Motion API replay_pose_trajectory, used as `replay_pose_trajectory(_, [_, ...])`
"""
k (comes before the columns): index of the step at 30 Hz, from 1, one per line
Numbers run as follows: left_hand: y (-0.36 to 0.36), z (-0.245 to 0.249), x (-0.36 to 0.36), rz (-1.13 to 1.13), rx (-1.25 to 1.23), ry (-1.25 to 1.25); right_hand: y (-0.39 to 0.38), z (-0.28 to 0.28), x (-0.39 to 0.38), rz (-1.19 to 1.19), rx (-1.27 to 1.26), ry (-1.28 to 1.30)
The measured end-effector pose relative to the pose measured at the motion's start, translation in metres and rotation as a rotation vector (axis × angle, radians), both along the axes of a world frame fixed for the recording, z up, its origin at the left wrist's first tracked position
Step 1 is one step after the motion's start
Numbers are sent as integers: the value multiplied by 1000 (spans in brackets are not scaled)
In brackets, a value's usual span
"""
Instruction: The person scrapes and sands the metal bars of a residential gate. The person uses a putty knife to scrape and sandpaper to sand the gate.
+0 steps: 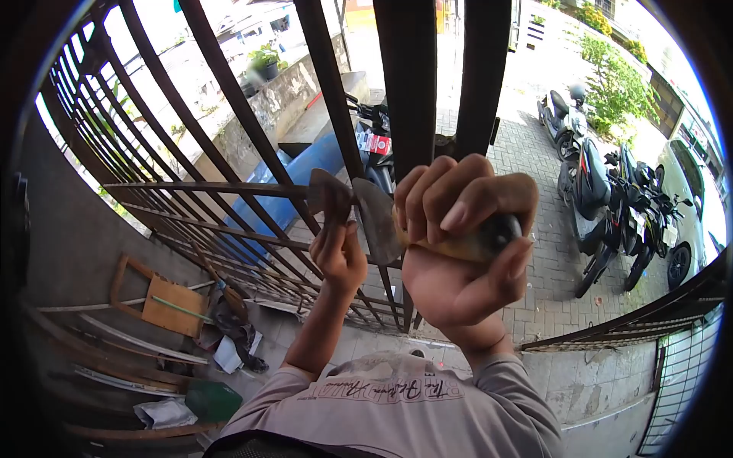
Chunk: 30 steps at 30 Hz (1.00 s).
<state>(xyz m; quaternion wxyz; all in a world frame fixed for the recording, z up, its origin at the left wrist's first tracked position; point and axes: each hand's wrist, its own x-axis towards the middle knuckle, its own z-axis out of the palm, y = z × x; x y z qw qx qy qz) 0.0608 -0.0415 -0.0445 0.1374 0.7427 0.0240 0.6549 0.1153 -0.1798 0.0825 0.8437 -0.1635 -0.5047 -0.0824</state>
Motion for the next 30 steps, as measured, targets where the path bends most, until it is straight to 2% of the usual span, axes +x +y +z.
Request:
replay_pose_trajectory(3, [38, -16, -17, 50, 21, 99, 11, -1, 4, -34, 17, -30])
replay_pose_trajectory(5, [70, -15, -24, 130, -19, -112, 7, -6, 9, -111, 72, -43])
replay_pose_trajectory(6, [74, -11, -27, 124, -109, -121, 6, -7, 12, -119, 103, -63])
replay_pose_trajectory(7, [75, -7, -31, 119, -197, -122, 8, -7, 13, -121, 102, -58])
replay_pose_trajectory(9, [52, 5, -22, 134, -39, -85, 18, -8, 10, -198, 112, -60])
replay_pose_trajectory(10, [36, 11, -22, 57, 23, -8, 24, -11, 7, -211, 91, -79])
replay_pose_trajectory(11, [22, 10, -16, -79, -23, -31, 27, -12, 2, -213, 94, -68])
replay_pose_trajectory(13, [34, 16, -25, -80, -21, 56, 29, -10, -5, -358, 70, -117])
replay_pose_trajectory(16, [68, 23, -32, 3, 93, -9, 25, -17, -3, -381, 59, -146])
replay_pose_trajectory(19, [37, 21, -19, -91, -11, 4, 33, -16, -10, -397, 86, -114])
replay_pose_trajectory(21, [17, 24, -15, -154, 24, 31, 35, -18, -19, -425, 94, -69])
replay_pose_trajectory(23, [36, 24, -24, -97, 61, 87, 34, -15, -20, -487, 45, -113])
replay_pose_trajectory(25, [76, 13, -31, 27, 91, -65, 34, -21, -12, -500, 70, -142])
replay_pose_trajectory(26, [93, 4, -38, -5, -15, -82, 35, -25, -7, -434, 149, -138])
replay_pose_trajectory(27, [92, 12, -41, 18, -52, -99, 35, -26, -4, -366, 231, -132])
replay_pose_trajectory(30, [58, 13, -32, -41, -59, -31, 37, -17, -18, -421, 113, -41])
